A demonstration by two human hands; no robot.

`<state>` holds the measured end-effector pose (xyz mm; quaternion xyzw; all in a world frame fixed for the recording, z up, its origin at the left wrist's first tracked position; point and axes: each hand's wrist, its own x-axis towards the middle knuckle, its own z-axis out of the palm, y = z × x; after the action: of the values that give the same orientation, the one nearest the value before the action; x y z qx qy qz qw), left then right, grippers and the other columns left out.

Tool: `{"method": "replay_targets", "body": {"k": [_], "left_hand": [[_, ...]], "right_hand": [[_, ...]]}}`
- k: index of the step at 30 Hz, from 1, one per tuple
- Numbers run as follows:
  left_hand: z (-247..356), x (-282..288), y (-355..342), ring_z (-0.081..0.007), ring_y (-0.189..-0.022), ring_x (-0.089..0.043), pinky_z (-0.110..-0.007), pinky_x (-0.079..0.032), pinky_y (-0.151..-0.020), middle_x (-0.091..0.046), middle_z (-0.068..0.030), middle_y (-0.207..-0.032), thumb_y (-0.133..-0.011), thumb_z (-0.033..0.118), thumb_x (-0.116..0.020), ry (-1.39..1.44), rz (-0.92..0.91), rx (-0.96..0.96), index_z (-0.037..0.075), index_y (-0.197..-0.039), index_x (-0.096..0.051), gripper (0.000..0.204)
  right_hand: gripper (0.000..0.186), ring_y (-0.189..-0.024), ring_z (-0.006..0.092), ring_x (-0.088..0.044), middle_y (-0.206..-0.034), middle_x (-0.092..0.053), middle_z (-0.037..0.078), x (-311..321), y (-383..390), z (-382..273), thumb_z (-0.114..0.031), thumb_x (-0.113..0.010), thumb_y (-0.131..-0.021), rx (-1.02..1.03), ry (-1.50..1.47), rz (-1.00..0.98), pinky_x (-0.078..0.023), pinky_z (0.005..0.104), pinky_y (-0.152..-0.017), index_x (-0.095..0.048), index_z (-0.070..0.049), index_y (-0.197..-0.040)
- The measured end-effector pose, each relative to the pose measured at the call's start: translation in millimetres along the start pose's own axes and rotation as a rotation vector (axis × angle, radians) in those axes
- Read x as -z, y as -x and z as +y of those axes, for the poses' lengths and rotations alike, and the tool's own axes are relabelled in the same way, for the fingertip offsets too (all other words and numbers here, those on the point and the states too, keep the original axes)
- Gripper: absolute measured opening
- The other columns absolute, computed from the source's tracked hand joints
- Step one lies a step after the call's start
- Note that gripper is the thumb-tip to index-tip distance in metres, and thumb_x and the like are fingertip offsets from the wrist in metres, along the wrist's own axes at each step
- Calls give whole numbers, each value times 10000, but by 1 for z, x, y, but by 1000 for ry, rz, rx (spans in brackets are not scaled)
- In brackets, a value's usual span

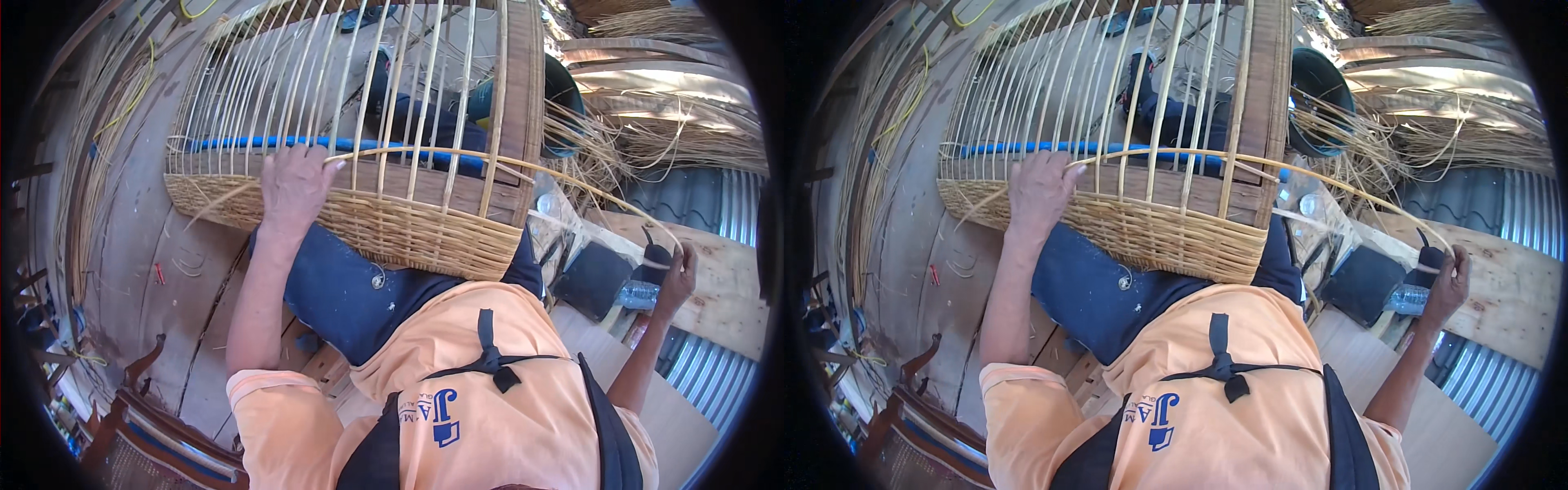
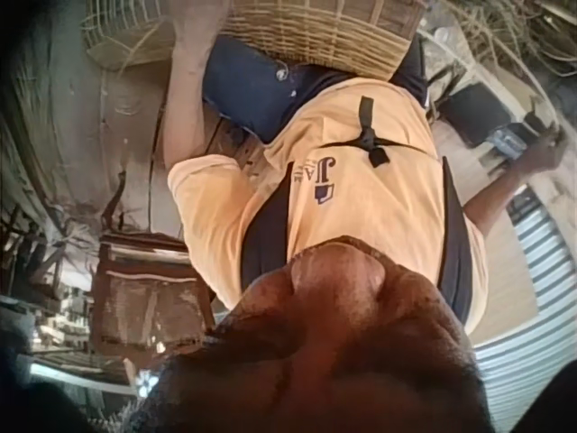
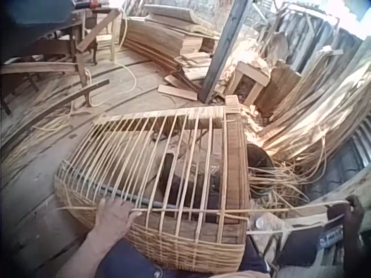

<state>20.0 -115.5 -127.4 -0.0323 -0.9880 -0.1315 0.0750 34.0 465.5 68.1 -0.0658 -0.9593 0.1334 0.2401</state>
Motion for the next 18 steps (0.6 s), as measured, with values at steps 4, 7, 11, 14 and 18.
{"method": "replay_targets", "body": {"k": [4,7,11,14,18], "left_hand": [[-95,-36,28,-259,-753,-602,-387,-471,-612,-626,-82,-827,-897,229,-497,188,78,-5,107,-894,-647,193],[-254,17,76,-357,-888,-624,-462,-478,-713,-642,-200,-940,-907,272,-442,-190,-454,765,55,-981,-652,311],[-407,67,227,-363,-965,-614,-476,-484,-793,-639,-203,-1012,-885,290,-498,-528,-336,997,55,-1057,-633,321],[-332,39,165,-355,-1052,-578,-440,-452,-894,-610,-211,-1101,-872,227,-543,-658,-531,775,33,-1153,-586,344],[-40,-12,6,-280,-1115,-529,-346,-407,-966,-564,-147,-1185,-882,103,-495,362,-191,238,40,-1074,-609,232]], "right_hand": [[186,-931,197,-596,-991,-633,96,-12,-2,-51,-63,-607,-858,-16,62,-258,-461,299,-829,-621,0,-1033],[354,-928,257,-615,-992,-644,120,-48,16,-99,-31,-681,-743,401,234,-543,-476,334,-820,-609,-16,-1089],[251,-688,154,-518,-727,-524,41,-97,11,-151,-105,-623,-839,66,-177,-825,-432,274,-644,-581,-16,-1069],[202,-642,102,-494,-686,-504,9,-104,1,-116,-135,-578,-892,-216,-482,-949,-426,249,-611,-585,-17,-1057],[187,-613,72,-469,-673,-502,-8,-91,4,-143,-133,-536,-922,-89,-467,-924,-397,214,-572,-598,-22,-1058]]}}
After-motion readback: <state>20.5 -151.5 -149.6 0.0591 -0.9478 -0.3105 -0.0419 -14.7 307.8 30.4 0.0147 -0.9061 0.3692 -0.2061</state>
